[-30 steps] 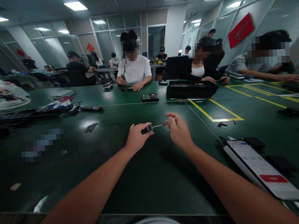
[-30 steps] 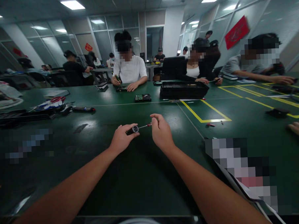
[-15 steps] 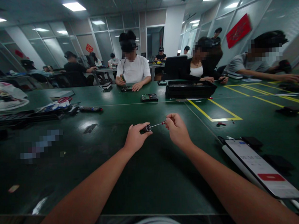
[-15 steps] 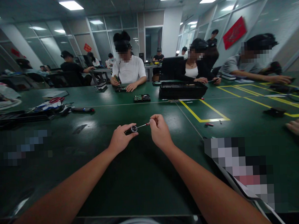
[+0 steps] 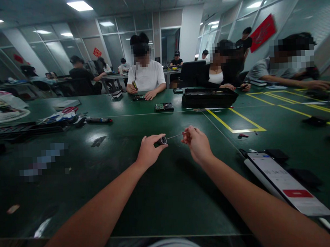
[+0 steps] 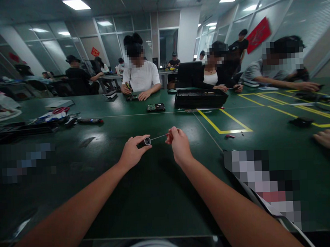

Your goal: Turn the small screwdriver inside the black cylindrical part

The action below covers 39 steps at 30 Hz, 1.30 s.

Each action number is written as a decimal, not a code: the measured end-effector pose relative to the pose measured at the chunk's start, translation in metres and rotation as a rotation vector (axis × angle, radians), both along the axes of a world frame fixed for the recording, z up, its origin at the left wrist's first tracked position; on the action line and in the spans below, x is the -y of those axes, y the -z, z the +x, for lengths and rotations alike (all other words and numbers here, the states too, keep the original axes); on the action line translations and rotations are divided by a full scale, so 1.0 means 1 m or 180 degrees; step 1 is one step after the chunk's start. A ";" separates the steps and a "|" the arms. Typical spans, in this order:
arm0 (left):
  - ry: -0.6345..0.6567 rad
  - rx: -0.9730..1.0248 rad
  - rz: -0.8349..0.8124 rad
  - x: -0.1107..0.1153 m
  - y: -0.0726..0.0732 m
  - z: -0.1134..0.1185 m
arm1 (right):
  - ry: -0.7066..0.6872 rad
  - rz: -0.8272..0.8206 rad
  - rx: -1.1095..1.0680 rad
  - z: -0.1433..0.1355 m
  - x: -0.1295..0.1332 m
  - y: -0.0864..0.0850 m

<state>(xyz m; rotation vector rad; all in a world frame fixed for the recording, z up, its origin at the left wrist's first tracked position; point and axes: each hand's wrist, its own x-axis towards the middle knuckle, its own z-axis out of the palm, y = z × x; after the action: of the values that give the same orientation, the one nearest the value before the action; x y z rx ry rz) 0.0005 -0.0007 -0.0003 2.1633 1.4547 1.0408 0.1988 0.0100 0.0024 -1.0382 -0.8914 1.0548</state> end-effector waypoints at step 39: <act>-0.0018 0.0137 -0.0092 -0.002 0.002 0.000 | -0.0187 0.0533 0.1360 -0.001 0.013 -0.013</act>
<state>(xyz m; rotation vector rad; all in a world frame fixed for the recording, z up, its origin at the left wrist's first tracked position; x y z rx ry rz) 0.0009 0.0009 -0.0028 2.1051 1.4487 1.0549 0.1979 -0.0032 0.0154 -1.1195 -1.3389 0.8003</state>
